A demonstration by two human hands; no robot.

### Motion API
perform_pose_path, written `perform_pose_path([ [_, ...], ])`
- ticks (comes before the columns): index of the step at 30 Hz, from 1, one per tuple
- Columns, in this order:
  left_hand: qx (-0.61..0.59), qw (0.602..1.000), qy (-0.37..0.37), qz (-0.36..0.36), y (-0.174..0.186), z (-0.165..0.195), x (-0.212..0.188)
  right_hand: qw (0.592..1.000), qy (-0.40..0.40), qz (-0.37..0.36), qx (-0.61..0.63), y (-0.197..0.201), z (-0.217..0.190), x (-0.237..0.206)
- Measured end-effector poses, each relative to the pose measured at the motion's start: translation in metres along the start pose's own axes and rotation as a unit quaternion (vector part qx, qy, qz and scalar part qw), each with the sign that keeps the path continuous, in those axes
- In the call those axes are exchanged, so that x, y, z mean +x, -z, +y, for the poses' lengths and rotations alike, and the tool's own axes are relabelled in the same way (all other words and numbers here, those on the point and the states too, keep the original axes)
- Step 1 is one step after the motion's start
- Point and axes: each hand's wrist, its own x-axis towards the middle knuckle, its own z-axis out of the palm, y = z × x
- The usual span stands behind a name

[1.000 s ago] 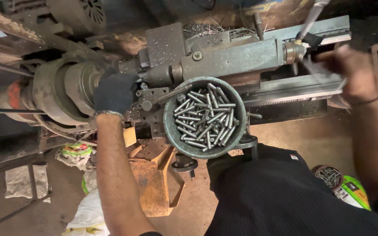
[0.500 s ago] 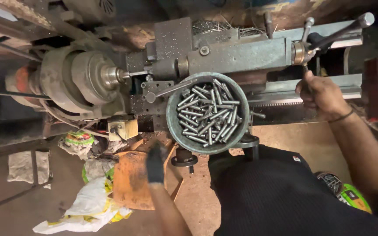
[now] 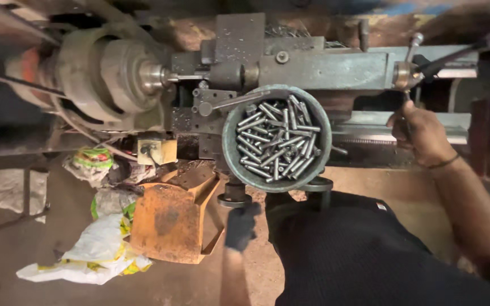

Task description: The person operates a lathe to machine small metal pins. They insert a metal blank into the lathe chuck, turn the machine handles to cut the rotating stock, then remove the finished pin and drop it into a metal bowl filled with completed pins, repeating the cycle.

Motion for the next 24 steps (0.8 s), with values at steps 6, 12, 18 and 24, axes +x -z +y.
perform_pose_path([
  [6, 0.147, 0.944, -0.273, 0.108, 0.040, 0.008, 0.030, 1.000, 0.020, -0.011, -0.008, 0.004, 0.008, 0.003],
  [12, 0.055, 0.989, -0.124, 0.052, 0.065, 0.033, -0.004, 0.999, 0.039, -0.020, -0.024, 0.011, 0.017, 0.010],
  [18, 0.230, 0.938, -0.163, 0.200, 0.003, 0.085, -0.058, 0.999, 0.042, -0.017, -0.013, 0.011, 0.022, 0.012],
  [24, 0.264, 0.889, -0.259, 0.270, -0.019, 0.095, -0.079, 0.999, 0.036, -0.021, -0.006, 0.014, 0.027, 0.013],
])
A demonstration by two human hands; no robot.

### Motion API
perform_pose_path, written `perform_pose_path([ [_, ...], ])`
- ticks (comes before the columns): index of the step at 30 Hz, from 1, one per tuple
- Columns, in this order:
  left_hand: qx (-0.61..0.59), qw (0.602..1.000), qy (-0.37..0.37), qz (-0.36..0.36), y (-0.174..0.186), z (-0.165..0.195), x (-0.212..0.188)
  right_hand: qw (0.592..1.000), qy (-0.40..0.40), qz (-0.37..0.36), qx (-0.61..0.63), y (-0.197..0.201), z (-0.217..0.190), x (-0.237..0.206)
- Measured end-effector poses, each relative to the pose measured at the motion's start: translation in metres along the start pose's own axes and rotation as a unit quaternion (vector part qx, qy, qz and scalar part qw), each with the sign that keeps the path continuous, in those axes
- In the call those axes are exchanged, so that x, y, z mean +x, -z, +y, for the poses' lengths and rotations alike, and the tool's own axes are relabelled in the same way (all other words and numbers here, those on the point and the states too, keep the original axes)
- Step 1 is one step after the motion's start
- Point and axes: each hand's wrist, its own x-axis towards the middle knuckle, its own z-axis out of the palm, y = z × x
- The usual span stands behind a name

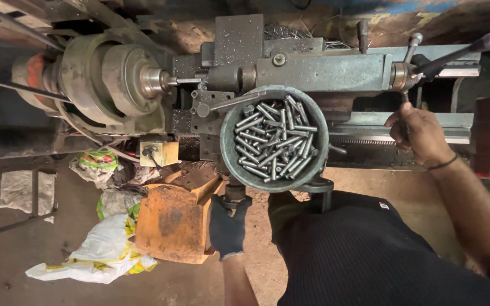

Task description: The person operates a lathe to machine small metal pins. They insert a metal blank into the lathe chuck, turn the machine handles to cut the rotating stock, then remove the finished pin and drop it into a metal bowl filled with completed pins, repeating the cycle.

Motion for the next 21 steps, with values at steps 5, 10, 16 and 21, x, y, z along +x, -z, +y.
perform_pose_path([
  [5, 0.103, 0.994, 0.038, 0.027, -0.027, -0.052, 0.006, 1.000, -0.010, 0.004, -0.004, 0.000, 0.000, -0.001],
  [10, -0.041, 0.985, -0.076, 0.151, -0.058, -0.107, 0.017, 0.995, 0.017, 0.032, -0.089, -0.007, -0.007, -0.002],
  [16, -0.388, 0.902, 0.181, 0.054, -0.102, -0.122, -0.027, 0.956, 0.106, 0.150, -0.228, -0.009, 0.014, -0.004],
  [21, 0.022, 0.968, -0.098, 0.230, -0.078, -0.160, 0.014, 0.895, 0.317, 0.136, -0.283, -0.003, 0.009, 0.084],
])
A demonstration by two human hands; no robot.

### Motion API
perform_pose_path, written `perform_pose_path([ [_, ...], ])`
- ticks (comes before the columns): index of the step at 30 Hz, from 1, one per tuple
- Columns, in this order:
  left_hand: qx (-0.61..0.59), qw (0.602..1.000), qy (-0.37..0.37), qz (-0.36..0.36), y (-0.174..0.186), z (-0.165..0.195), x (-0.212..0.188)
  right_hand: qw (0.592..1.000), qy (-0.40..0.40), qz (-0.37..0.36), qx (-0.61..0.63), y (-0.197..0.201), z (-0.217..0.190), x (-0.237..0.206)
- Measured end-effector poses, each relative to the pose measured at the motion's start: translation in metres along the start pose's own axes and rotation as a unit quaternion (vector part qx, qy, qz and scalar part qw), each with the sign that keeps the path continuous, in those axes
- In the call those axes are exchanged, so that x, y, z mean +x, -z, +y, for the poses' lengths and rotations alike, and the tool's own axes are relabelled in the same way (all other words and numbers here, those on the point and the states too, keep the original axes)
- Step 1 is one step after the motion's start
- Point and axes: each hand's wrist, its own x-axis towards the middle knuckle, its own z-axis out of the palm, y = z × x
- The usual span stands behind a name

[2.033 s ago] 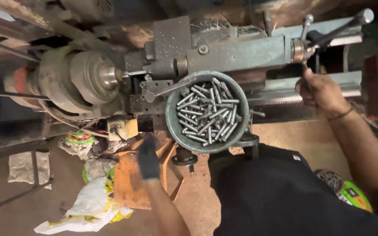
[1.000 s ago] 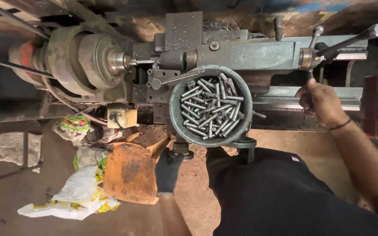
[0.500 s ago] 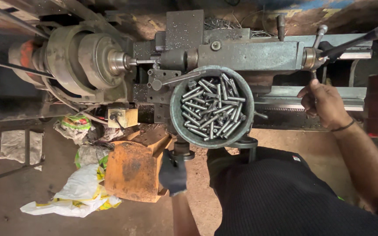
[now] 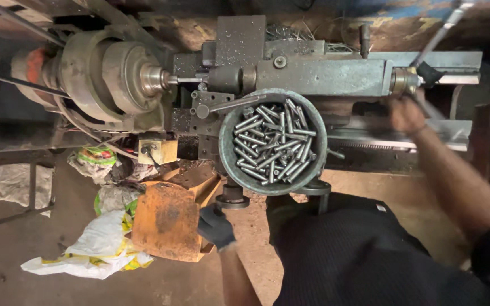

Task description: The person operates a lathe to machine small metal pins. They insert a metal blank into the lathe chuck, turn the machine handles to cut the rotating stock, then remove the finished pin and drop it into a metal bowl filled with completed pins, repeating the cycle.

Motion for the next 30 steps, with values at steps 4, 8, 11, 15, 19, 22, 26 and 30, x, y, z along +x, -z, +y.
perform_pose_path([
  [4, 0.085, 0.994, -0.019, 0.062, -0.010, 0.013, 0.031, 0.938, 0.123, 0.056, 0.319, 0.030, 0.048, 0.105],
  [8, -0.112, 0.985, 0.063, 0.119, 0.022, 0.096, 0.065, 0.962, 0.156, 0.111, 0.194, 0.066, 0.060, 0.113],
  [11, -0.042, 0.984, -0.100, 0.141, 0.072, 0.176, 0.102, 0.977, 0.151, 0.104, 0.113, 0.071, 0.037, 0.090],
  [15, 0.056, 0.899, -0.429, -0.073, 0.098, 0.268, 0.160, 0.966, 0.224, 0.060, 0.114, 0.062, -0.025, 0.057],
  [19, 0.176, 0.832, -0.504, -0.149, 0.071, 0.320, 0.185, 0.914, 0.360, 0.147, -0.118, 0.070, -0.065, 0.042],
  [22, 0.230, 0.812, -0.519, -0.137, 0.055, 0.332, 0.181, 0.878, 0.399, 0.178, -0.195, 0.076, -0.070, 0.042],
  [26, 0.373, 0.776, -0.478, -0.173, 0.056, 0.336, 0.175, 0.900, 0.368, 0.157, -0.172, 0.070, -0.062, 0.043],
  [30, 0.229, 0.829, -0.494, -0.130, 0.071, 0.340, 0.177, 0.923, 0.333, 0.137, -0.137, 0.063, -0.054, 0.040],
])
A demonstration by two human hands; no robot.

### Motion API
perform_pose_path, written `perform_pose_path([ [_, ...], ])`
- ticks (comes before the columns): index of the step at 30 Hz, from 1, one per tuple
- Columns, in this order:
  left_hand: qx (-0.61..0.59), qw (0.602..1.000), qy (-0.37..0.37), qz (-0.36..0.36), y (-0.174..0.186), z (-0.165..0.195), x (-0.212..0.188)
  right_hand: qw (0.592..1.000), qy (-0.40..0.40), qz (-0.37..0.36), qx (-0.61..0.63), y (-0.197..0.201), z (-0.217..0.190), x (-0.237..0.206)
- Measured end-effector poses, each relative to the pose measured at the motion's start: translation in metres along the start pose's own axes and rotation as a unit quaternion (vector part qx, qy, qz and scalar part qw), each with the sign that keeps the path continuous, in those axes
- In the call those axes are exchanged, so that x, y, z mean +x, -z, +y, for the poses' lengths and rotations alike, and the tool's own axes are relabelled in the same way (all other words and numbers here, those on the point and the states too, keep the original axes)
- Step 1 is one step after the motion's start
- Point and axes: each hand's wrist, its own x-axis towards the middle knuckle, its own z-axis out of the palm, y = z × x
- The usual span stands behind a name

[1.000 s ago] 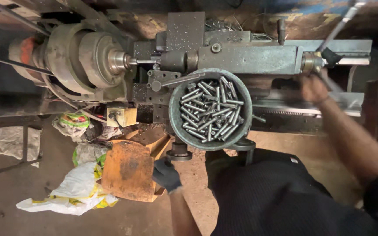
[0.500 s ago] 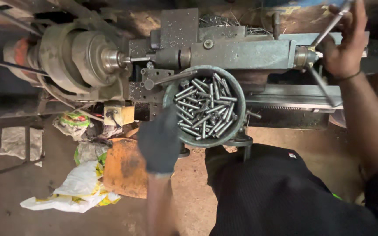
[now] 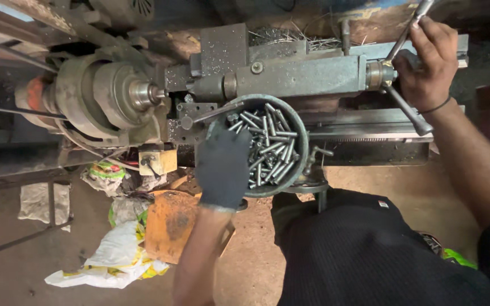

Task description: The person operates a lathe to machine small metal pins. They insert a metal blank into the lathe chuck, turn the machine handles to cut the rotating stock, then remove the finished pin and drop it into a metal bowl filled with completed pins, repeating the cycle.

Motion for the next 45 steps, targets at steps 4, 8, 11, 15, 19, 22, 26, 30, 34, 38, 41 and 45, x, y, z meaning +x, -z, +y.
perform_pose_path([
  [4, -0.242, 0.962, 0.058, 0.113, 0.022, -0.017, -0.003, 0.999, -0.012, -0.044, -0.014, 0.001, 0.002, -0.006],
  [8, -0.659, 0.692, 0.263, 0.134, 0.020, -0.060, 0.008, 0.998, -0.025, -0.051, 0.023, -0.007, 0.003, -0.013],
  [11, -0.719, 0.592, 0.330, 0.152, -0.007, -0.106, 0.028, 0.998, -0.041, -0.056, -0.013, -0.017, 0.002, -0.022],
  [15, -0.455, 0.849, 0.201, 0.181, -0.060, -0.146, 0.046, 0.995, -0.069, -0.069, -0.038, -0.022, -0.003, -0.033],
  [19, -0.078, 0.997, 0.022, -0.008, -0.097, -0.170, 0.056, 0.985, -0.136, -0.099, -0.030, -0.020, -0.007, -0.039],
  [22, -0.003, 0.994, -0.071, -0.082, -0.111, -0.175, 0.061, 0.983, -0.156, -0.092, -0.009, -0.018, -0.010, -0.039],
  [26, -0.005, 0.992, -0.080, -0.102, -0.116, -0.178, 0.060, 0.980, -0.168, -0.104, -0.017, -0.018, -0.013, -0.038],
  [30, -0.105, 0.988, -0.065, -0.090, -0.112, -0.181, 0.056, 0.980, -0.176, -0.091, 0.028, -0.016, -0.012, -0.044],
  [34, -0.096, 0.990, -0.087, -0.047, -0.109, -0.180, 0.054, 0.972, -0.203, -0.093, 0.078, -0.019, -0.008, -0.050],
  [38, -0.058, 0.993, -0.077, -0.069, -0.111, -0.180, 0.053, 0.971, -0.192, -0.142, -0.002, -0.011, -0.011, -0.043],
  [41, -0.067, 0.990, -0.083, -0.092, -0.112, -0.180, 0.054, 0.853, -0.407, -0.325, 0.027, 0.019, -0.020, -0.031],
  [45, -0.070, 0.990, -0.088, -0.084, -0.102, -0.175, 0.058, 0.750, -0.532, -0.218, 0.326, 0.076, -0.032, -0.029],
])
